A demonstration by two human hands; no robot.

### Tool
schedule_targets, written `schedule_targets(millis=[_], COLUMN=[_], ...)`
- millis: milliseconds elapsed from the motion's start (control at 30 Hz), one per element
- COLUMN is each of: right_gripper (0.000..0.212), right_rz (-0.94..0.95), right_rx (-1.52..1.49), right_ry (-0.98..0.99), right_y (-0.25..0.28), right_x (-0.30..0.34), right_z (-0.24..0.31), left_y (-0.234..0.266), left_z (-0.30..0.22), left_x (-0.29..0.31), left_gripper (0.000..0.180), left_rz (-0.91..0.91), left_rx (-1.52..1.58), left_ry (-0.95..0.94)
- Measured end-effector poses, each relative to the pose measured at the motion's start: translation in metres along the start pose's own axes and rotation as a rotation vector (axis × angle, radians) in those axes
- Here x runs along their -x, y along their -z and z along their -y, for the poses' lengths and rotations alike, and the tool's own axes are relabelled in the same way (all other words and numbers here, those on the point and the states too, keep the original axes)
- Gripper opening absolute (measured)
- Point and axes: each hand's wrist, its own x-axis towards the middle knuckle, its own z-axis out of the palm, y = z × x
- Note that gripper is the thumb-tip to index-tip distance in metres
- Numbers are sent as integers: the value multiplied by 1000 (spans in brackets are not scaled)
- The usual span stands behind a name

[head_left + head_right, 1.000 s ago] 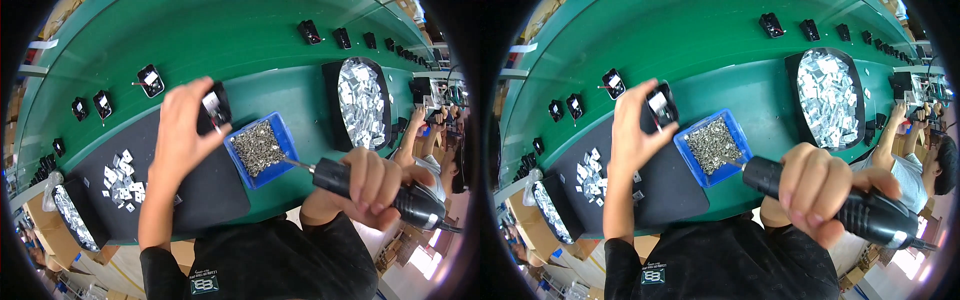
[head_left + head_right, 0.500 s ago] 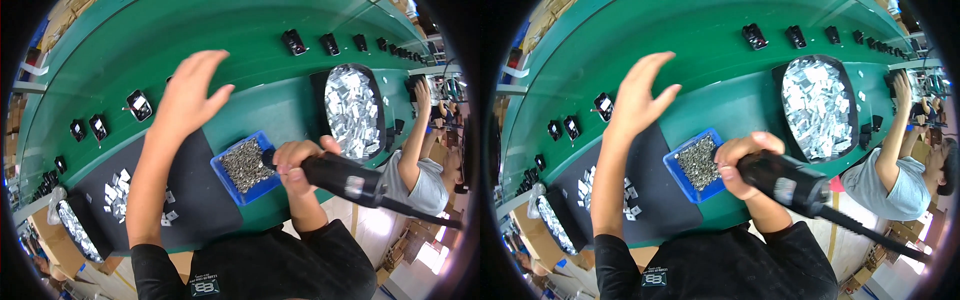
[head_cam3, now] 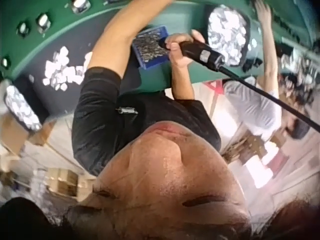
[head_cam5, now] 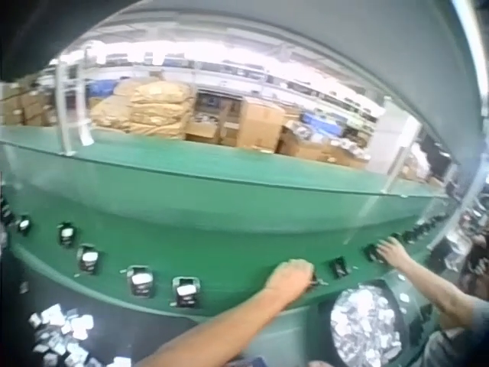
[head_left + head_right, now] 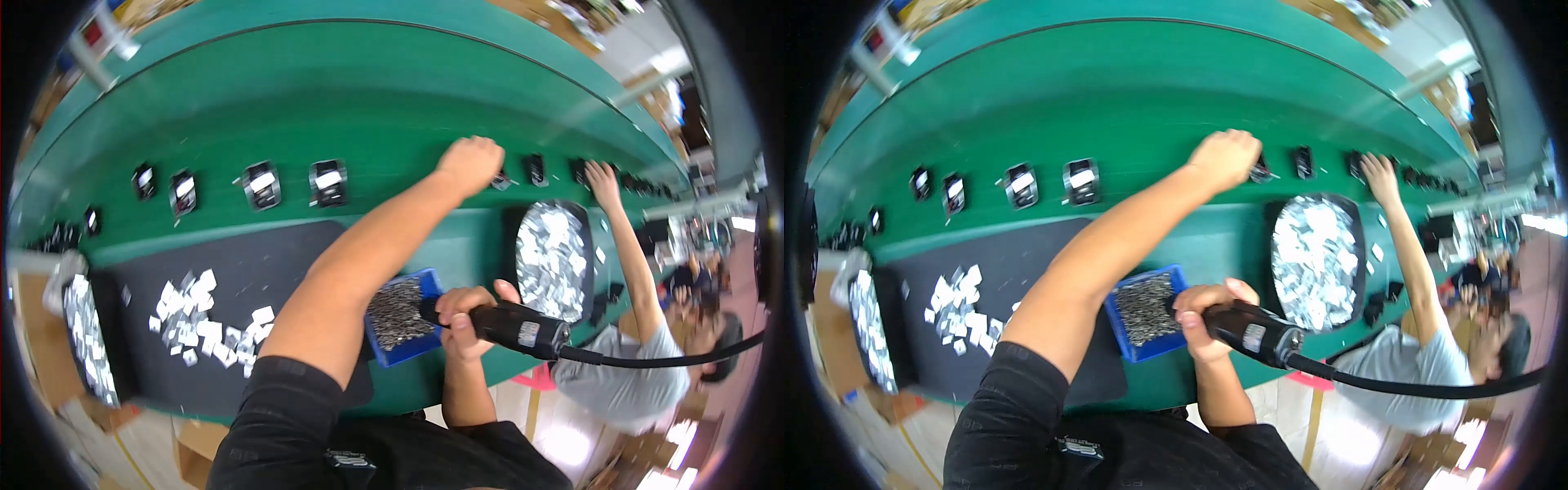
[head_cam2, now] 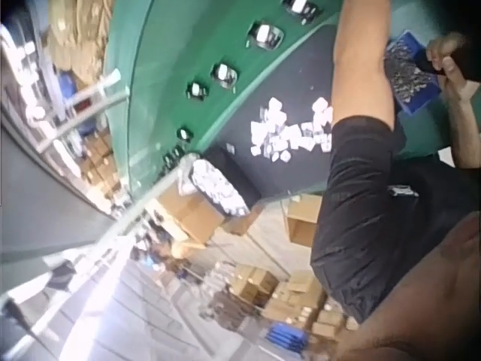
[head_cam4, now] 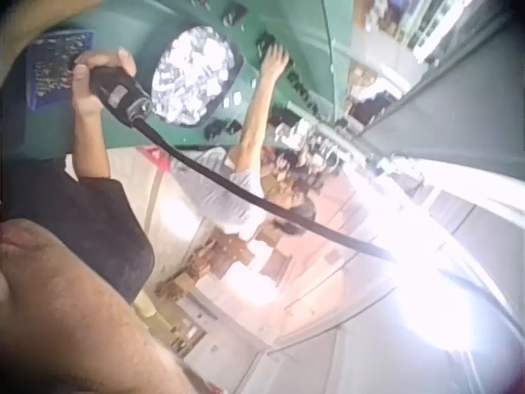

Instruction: The person assembles electronic components by securing them with screws using an electric screwdriver.

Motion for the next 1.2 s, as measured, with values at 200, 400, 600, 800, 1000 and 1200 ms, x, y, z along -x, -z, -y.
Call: schedule_targets(millis=[200,400,600,800,1000,1200], right_gripper=[68,68,66,65,64,66], right_rz=[45,-6,51,96,-6,70], right_rx=[37,-297,-309,-360,-196,-138], right_ry=[-32,-46,-42,-93,-70,-105], right_y=[6,12,17,10,8,9], right_x=[-9,-7,0,4,-4,-5], right_z=[7,3,12,7,14,8], left_y=[23,36,20,6,115,217], left_z=[-4,-3,-37,-6,20,34], left_x=[18,18,-9,-3,68,224], left_gripper=[45,86,94,58,42,35], left_rz=[17,200,232,362,311,92], left_rx=[-52,61,33,-27,176,-203], left_ry=[-30,197,249,9,-335,-289])
